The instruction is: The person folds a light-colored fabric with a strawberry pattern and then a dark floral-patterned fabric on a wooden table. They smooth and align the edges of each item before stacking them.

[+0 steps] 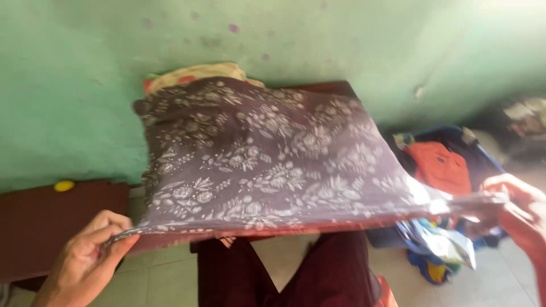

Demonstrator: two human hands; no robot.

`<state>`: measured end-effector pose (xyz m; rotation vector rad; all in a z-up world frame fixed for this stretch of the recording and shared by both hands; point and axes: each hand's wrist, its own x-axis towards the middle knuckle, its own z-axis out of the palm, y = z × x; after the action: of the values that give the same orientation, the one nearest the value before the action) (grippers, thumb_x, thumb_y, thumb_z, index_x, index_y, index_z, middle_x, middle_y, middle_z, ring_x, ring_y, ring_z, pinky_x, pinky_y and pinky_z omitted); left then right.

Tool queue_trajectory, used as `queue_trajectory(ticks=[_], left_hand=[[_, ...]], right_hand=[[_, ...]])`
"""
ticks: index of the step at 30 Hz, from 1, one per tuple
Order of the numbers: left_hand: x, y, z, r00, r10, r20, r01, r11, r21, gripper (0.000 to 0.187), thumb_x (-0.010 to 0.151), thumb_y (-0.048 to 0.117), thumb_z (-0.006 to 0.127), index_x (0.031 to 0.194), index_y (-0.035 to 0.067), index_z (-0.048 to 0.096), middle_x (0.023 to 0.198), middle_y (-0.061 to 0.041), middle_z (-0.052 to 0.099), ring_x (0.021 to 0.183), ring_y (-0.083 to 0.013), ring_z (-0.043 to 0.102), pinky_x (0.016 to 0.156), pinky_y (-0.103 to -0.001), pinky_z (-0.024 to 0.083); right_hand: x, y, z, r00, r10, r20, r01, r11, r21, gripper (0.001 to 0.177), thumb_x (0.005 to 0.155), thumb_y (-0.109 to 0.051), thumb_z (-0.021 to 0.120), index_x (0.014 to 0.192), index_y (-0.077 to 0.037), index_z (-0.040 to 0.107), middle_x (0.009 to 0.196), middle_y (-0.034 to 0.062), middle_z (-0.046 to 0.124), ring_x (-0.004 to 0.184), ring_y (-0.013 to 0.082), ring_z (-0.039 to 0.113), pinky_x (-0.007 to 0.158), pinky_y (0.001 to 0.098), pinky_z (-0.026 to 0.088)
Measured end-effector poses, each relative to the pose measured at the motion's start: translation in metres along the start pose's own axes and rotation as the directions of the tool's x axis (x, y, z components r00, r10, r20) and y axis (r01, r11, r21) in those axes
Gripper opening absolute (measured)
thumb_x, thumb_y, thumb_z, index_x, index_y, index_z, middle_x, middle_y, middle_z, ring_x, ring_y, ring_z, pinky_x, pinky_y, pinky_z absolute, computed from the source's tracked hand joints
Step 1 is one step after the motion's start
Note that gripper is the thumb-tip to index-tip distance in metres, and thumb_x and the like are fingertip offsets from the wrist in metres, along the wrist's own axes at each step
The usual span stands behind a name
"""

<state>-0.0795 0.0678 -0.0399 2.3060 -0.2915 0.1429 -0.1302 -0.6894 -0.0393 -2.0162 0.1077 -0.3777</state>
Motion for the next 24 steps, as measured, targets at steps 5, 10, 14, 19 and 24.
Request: queue_trajectory(ticks=[5,10,14,19,24], left_hand=[[0.017,0.071,-0.038,0.739,-0.663,0.118,0.625,0.740,0.248,0.055,0.091,0.056,0.064,0.082,0.004,0.080,0.082,-0.001,0.057,0.076,-0.0145,0.050,0.072,-0.028,0.041],[0.095,0.079,-0.050,0.827,-0.559,0.062,0.516,0.797,0.313,0.034,0.103,0.040,0.061,0.112,0.012,0.079,0.058,-0.015,0.070,0.037,-0.0177,0.036,0.037,-0.024,0.028],[0.165,0.055,-0.059,0.935,-0.344,-0.092,0.355,0.915,0.192,0.034,0.095,0.040,0.067,0.108,0.010,0.076,0.052,-0.003,0.022,0.044,-0.0156,0.017,0.044,-0.033,0.017],[0.250,0.026,-0.051,0.972,0.119,-0.201,-0.013,0.886,0.463,0.030,0.101,0.025,0.071,0.110,-0.004,0.071,0.100,-0.018,0.071,0.071,-0.0289,0.068,0.057,-0.040,0.059],[0.324,-0.021,-0.011,0.949,0.165,-0.268,-0.007,0.862,0.507,0.031,0.104,0.030,0.072,0.103,-0.001,0.069,0.093,-0.017,0.067,0.075,-0.0273,0.060,0.068,-0.039,0.051]], right_hand=[[0.064,-0.011,0.012,0.986,0.066,0.152,-0.070,0.997,0.026,0.048,0.077,-0.038,0.067,0.106,0.001,0.065,0.080,0.0385,0.079,0.065,0.0446,0.078,0.050,0.0482,0.060],[0.135,0.010,0.025,0.998,-0.060,-0.010,0.044,0.833,-0.552,0.029,0.074,-0.019,0.056,0.093,-0.009,0.076,0.072,0.0058,0.067,0.072,0.0202,0.057,0.066,0.0359,0.038],[0.225,0.071,0.040,0.997,-0.026,-0.072,-0.021,0.811,-0.585,0.019,0.082,-0.018,0.067,0.093,-0.006,0.075,0.081,0.0117,0.072,0.073,0.0242,0.060,0.062,0.0390,0.045],[0.290,0.077,0.067,0.979,-0.129,-0.160,-0.040,0.644,-0.764,0.013,0.081,-0.015,0.053,0.073,-0.005,0.051,0.060,0.0085,0.052,0.062,0.0227,0.046,0.059,0.0419,0.040],[0.330,0.081,0.133,0.931,0.296,-0.213,-0.333,0.449,-0.829,0.013,0.097,-0.016,0.064,0.102,-0.020,0.075,0.095,0.0103,0.080,0.080,0.0296,0.077,0.067,0.0425,0.065]])
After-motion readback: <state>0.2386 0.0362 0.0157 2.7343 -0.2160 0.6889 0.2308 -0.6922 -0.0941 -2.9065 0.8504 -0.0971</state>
